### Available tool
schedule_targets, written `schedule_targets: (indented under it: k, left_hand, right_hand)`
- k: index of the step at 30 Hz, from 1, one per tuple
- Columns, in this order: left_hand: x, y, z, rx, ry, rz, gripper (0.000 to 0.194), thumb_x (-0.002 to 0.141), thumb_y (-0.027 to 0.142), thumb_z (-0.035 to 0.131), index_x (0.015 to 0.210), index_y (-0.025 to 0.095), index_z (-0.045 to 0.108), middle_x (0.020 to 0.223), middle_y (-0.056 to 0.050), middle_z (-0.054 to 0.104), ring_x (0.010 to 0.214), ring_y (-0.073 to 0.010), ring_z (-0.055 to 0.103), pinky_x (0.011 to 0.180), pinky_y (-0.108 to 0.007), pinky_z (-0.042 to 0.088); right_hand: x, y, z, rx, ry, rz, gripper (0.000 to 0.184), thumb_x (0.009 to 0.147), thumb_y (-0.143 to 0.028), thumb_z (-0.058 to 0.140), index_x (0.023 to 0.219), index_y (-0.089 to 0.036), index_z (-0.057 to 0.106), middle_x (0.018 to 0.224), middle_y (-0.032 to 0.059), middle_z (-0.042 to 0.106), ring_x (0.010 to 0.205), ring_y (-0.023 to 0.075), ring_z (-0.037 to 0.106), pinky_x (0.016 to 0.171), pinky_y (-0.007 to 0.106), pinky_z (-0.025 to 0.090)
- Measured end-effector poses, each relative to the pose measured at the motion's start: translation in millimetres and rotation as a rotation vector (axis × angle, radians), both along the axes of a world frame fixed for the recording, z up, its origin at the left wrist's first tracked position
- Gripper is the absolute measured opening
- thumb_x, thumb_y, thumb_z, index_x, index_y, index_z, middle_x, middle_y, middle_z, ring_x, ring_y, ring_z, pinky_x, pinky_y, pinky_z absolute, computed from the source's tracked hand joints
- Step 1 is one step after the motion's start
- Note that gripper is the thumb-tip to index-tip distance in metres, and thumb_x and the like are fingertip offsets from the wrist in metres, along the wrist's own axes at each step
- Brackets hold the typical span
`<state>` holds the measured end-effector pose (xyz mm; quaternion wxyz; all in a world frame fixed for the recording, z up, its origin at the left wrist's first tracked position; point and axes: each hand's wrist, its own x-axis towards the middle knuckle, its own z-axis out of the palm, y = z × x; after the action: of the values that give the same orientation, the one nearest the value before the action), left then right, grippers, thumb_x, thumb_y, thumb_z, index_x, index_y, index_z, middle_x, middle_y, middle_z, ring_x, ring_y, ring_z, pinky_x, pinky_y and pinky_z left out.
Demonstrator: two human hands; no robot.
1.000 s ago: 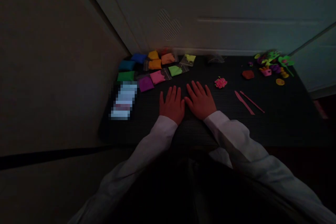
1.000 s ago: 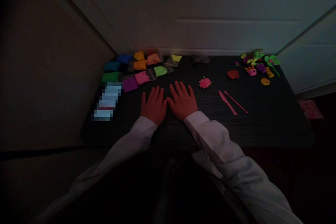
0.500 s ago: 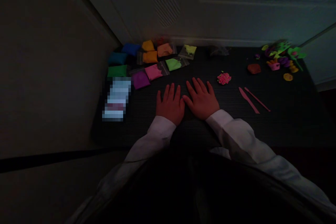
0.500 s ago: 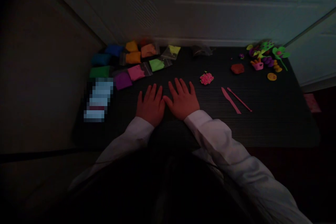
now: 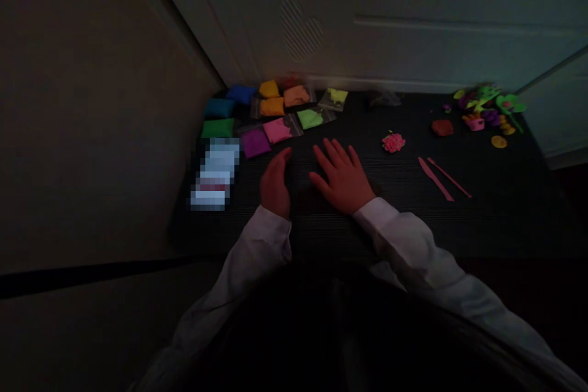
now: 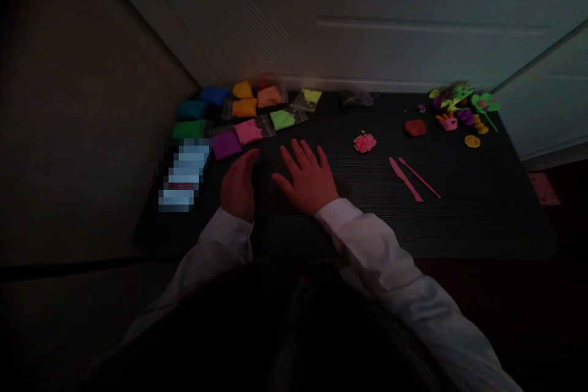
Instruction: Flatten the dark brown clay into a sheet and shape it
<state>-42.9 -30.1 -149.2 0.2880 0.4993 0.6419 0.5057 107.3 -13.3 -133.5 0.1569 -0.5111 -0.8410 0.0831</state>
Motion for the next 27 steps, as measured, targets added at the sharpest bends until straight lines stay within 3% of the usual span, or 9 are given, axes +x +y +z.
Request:
schedule_targets:
  k: [3,9,14,18,20,23,27]
  left_hand:
    - [-4,0,-6.4,0.034,-0.001,-0.026,0.040,0.089,0.026,0.024,0.109,0.012,0.055,0.114,-0.009,0.058,0.106,-0.0130,0.054,0.097,-0.031,0.040]
    - [-9,-1,-21.2,0.096,-0.064,-0.064,0.037,0.088,0.027,0.027,0.112,0.016,0.053,0.116,-0.007,0.056,0.110,-0.0138,0.051,0.098,-0.032,0.039]
    - [-6,-1,-14.1,0.051,-0.097,-0.028,0.039,0.089,0.028,0.025,0.111,0.014,0.053,0.116,-0.009,0.056,0.108,-0.0134,0.052,0.097,-0.031,0.040]
    - [-4,-2,-3.8,-0.029,-0.092,0.015,0.035,0.086,0.031,0.035,0.107,0.014,0.056,0.112,-0.008,0.059,0.105,-0.0147,0.054,0.093,-0.030,0.044]
    - [-5,-5,0.6,-0.056,0.052,-0.054,0.033,0.083,0.032,0.041,0.107,0.015,0.056,0.111,-0.007,0.060,0.103,-0.0159,0.055,0.092,-0.032,0.043]
    - [-7,-18,5.4,-0.071,0.449,-0.248,0.035,0.081,0.034,0.044,0.106,0.013,0.057,0.110,-0.009,0.060,0.105,-0.0197,0.052,0.095,-0.037,0.039]
    - [-2,-40,8.6,-0.109,0.852,-0.323,0.043,0.080,0.042,0.044,0.108,0.012,0.057,0.117,-0.013,0.054,0.111,-0.0276,0.045,0.095,-0.045,0.036]
  right_hand:
    - [-12,-8,-5.4,-0.005,-0.092,0.064,0.062,0.084,-0.055,0.029,0.134,-0.019,0.029,0.143,0.0089,0.024,0.132,0.0239,0.019,0.106,0.048,0.009]
    - [-12,-8,-5.2,-0.028,-0.135,0.081,0.062,0.084,-0.056,0.026,0.134,-0.019,0.028,0.142,0.0084,0.027,0.131,0.0233,0.020,0.106,0.048,0.009]
    - [-14,-8,-6.1,-0.035,-0.110,0.071,0.061,0.084,-0.055,0.029,0.134,-0.019,0.030,0.141,0.0090,0.028,0.131,0.0245,0.020,0.106,0.050,0.009]
    - [-7,-4,-4.2,-0.045,0.061,0.066,0.060,0.084,-0.051,0.034,0.132,-0.015,0.034,0.138,0.0122,0.034,0.129,0.0246,0.026,0.106,0.048,0.016]
    - [5,-1,3.0,-0.023,0.238,0.036,0.055,0.086,-0.045,0.034,0.130,-0.012,0.036,0.135,0.0128,0.039,0.126,0.0211,0.032,0.104,0.042,0.025]
    - [33,-2,18.0,0.077,0.458,-0.108,0.045,0.087,-0.037,0.037,0.124,-0.014,0.043,0.126,0.0116,0.049,0.118,0.0180,0.043,0.100,0.038,0.034]
    - [73,-24,24.3,0.040,0.436,-0.173,0.033,0.084,-0.032,0.045,0.112,-0.018,0.055,0.113,0.0089,0.058,0.108,0.0185,0.051,0.096,0.038,0.038]
